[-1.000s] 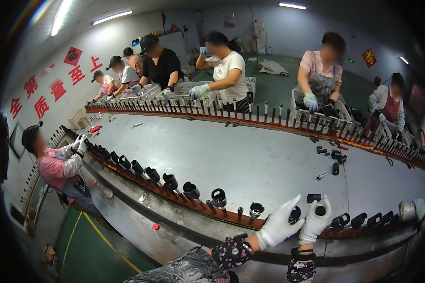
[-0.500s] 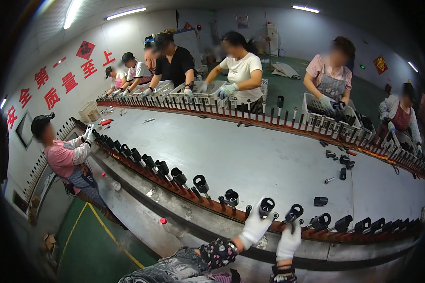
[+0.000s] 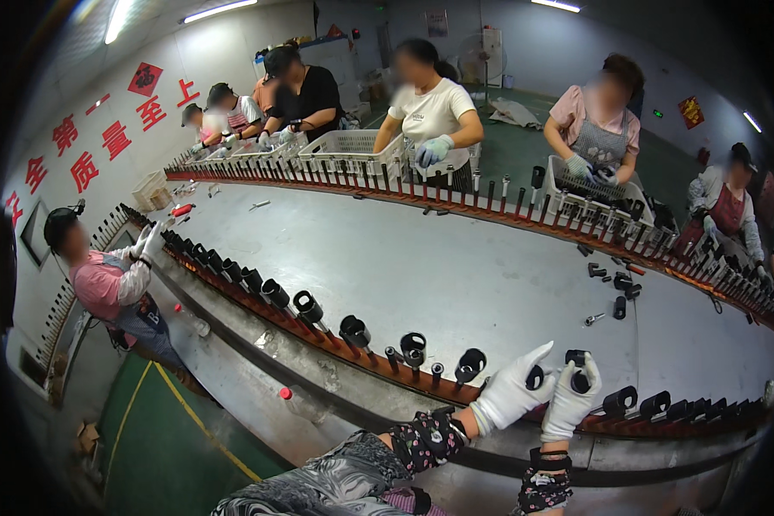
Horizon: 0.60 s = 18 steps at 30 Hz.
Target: The worker is assembling small black cylindrical plastic components on an industrial assembly line table.
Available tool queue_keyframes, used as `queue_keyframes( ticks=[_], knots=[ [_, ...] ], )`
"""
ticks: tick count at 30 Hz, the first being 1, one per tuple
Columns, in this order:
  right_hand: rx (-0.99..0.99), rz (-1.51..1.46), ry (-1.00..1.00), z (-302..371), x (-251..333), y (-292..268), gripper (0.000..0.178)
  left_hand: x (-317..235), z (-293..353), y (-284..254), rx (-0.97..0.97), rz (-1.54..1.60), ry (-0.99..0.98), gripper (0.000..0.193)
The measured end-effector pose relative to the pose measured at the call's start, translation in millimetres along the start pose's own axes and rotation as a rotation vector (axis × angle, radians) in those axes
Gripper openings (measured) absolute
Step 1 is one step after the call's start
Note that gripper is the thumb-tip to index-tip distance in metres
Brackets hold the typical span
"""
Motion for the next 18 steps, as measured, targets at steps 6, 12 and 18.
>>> queue_keyframes(
  ticks=[6,12,18],
  knots=[
    [0.173,0.377,-0.082,55.1,10.2,38.4,0.040,37.1,14.6,-46.7,-0.307,-0.210,0.210,0.049],
    [0.230,0.131,0.041,92.7,-5.6,0.2,0.040,99.8,53.4,-63.0,-0.458,0.104,-0.190,0.066],
    [-0.267,0.082,0.042,25.2,13.1,-81.6,0.054,46.1,113.7,10.6,-0.024,-0.360,0.159,0.068]
  ],
)
Point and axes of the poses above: each hand's wrist, its own z-axis away from the middle knuckle, its own y-axis out of the palm, x = y × z, the point moved 8 cm from there along -z, towards the middle knuckle, and after that the axes turned 4 degrees about -x, right-handed, at the moved point
